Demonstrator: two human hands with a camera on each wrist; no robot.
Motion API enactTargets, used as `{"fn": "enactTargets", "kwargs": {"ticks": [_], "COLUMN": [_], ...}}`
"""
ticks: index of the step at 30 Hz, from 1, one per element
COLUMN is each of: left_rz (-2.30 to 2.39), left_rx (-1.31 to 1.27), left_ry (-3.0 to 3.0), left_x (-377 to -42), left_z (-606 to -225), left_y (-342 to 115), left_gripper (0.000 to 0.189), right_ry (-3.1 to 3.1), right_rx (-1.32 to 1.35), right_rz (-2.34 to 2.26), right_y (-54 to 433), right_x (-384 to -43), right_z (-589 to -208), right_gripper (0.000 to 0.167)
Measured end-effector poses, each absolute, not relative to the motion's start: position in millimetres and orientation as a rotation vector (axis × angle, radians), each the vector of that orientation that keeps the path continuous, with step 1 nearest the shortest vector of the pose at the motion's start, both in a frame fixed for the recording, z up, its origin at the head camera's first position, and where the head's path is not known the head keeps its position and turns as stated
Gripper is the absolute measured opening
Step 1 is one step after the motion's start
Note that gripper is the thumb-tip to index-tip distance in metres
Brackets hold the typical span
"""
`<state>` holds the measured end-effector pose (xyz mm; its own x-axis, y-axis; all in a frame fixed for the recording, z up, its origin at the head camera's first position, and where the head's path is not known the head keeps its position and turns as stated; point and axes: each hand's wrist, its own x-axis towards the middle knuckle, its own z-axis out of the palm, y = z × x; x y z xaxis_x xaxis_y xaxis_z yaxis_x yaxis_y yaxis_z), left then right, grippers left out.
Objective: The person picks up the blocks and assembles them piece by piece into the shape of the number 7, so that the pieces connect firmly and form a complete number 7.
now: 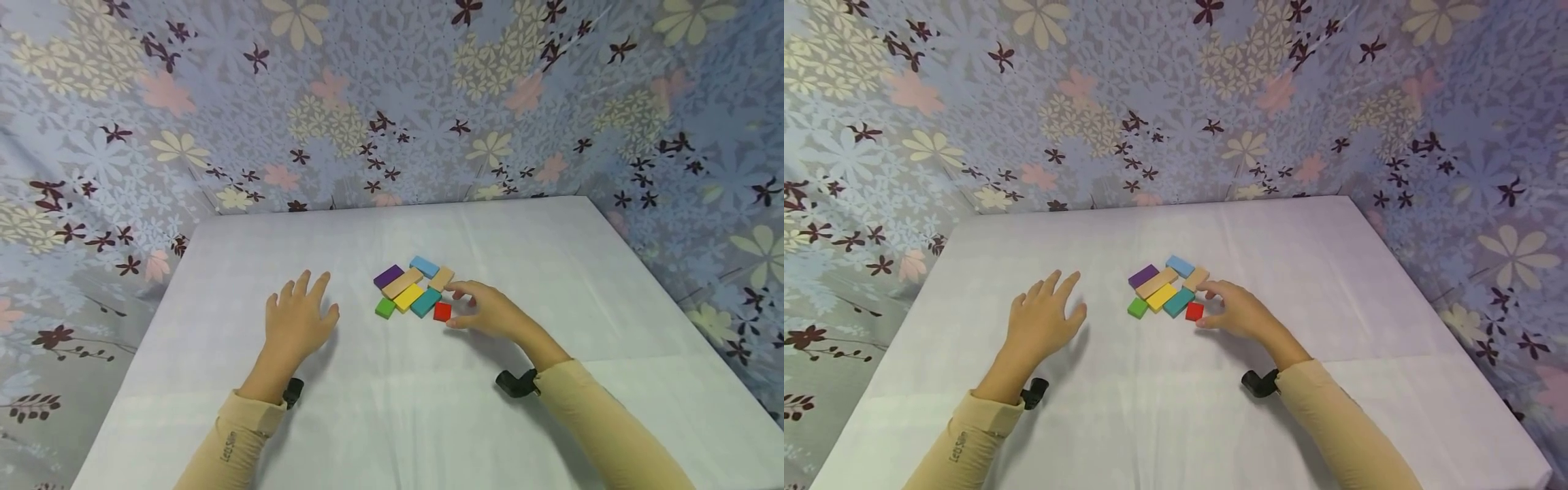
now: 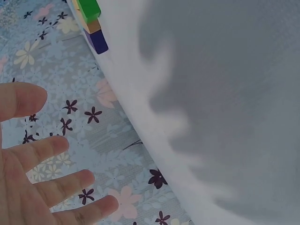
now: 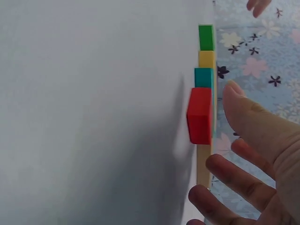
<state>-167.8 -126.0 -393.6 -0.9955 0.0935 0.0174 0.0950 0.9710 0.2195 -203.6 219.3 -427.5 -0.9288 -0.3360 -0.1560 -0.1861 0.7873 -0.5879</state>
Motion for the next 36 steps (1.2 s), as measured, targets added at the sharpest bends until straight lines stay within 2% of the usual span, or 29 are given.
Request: {"fn": "enactTargets", "kwargs": {"ticks": [6, 11, 22, 36], "left_rz": [-0.344, -0.329, -0.334, -0.344], "left_rx": [-0.146, -0.126, -0.115, -0.107], "left_ry": [-3.116, -3.130, -3.136, -3.157], "left_x": [-165.9, -166.3, -166.2, -166.8], "left_z": [-397.4, -397.9, -398.3, -401.1], "left_y": [-125.0, -125.9, -129.2, -132.0], "left_gripper": [0.062, 0.062, 0.062, 0.062], "right_ry": [2.731, 2.747, 2.758, 2.773], "right_rx": [-0.388, -0.375, -0.332, -0.262], "right_rz": [-0.818, -0.778, -0.764, -0.752], "right_y": [213.9, 210.5, 211.0, 234.7], "right_x": [-203.6, -205.6, -206.8, -200.3], "right_z": [-435.5, -436.6, -441.7, -439.2], "right_gripper": [0.058, 0.052, 0.045, 0.045]}}
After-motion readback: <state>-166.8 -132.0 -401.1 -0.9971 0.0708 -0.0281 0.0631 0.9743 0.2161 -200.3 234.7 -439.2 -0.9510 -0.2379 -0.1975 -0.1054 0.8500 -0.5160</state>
